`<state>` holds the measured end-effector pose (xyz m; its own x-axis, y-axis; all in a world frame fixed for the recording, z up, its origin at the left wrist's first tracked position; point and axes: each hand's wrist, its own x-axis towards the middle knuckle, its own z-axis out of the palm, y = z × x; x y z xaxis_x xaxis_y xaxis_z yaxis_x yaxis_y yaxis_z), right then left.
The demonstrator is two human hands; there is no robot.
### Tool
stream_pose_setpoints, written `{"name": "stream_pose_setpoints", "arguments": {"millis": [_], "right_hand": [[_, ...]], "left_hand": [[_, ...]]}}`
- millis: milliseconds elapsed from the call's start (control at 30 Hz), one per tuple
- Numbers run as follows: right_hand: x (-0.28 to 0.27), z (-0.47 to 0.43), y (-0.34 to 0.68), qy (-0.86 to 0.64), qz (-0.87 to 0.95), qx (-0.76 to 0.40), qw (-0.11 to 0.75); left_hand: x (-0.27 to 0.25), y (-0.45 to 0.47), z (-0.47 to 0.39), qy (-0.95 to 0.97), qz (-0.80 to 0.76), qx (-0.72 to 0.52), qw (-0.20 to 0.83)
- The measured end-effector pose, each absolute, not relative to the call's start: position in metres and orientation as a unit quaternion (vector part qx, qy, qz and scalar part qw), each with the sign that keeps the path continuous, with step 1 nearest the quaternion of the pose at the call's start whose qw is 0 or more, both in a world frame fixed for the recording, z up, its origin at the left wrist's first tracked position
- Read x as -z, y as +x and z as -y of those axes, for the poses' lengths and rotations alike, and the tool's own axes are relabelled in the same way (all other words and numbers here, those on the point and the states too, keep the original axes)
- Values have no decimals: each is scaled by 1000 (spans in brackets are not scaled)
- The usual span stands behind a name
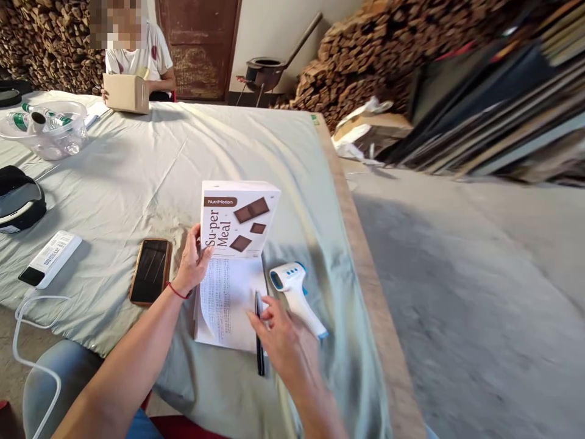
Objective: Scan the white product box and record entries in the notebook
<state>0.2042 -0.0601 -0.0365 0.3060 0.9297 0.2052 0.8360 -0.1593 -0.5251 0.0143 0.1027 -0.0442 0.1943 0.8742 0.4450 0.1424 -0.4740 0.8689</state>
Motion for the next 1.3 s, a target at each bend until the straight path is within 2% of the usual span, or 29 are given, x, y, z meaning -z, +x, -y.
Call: {"name": "stream_pose_setpoints", "arguments": {"millis": [100, 200, 333, 567, 633, 767, 1067, 1200, 1300], "right_hand": [[36, 66, 190, -766, 595, -101, 222], [32, 69, 186, -753, 611, -86, 228], [20, 79, 190, -691, 622, -139, 340], [15, 109, 176, -596, 537, -335, 494], [14, 111, 165, -601, 500, -313, 540], [15, 101, 152, -631, 450, -259, 576], [34, 100, 144, -683, 437, -301, 501], [38, 111, 144, -711, 387, -299, 506], [41, 114, 144, -750, 361, -291, 471]], "left_hand": [[43, 16, -102, 680, -350, -520, 380], [42, 16, -100, 679, -350, -520, 383], [43, 16, -96, 687, -375, -499, 371], [45, 18, -98, 727, -405, -448, 328], [47, 19, -101, 733, -410, -442, 315], [56, 23, -110, 735, -395, -456, 310], [55, 26, -109, 731, -389, -462, 317], [43, 24, -94, 729, -445, -408, 323], [40, 23, -81, 728, -499, -340, 323]]}}
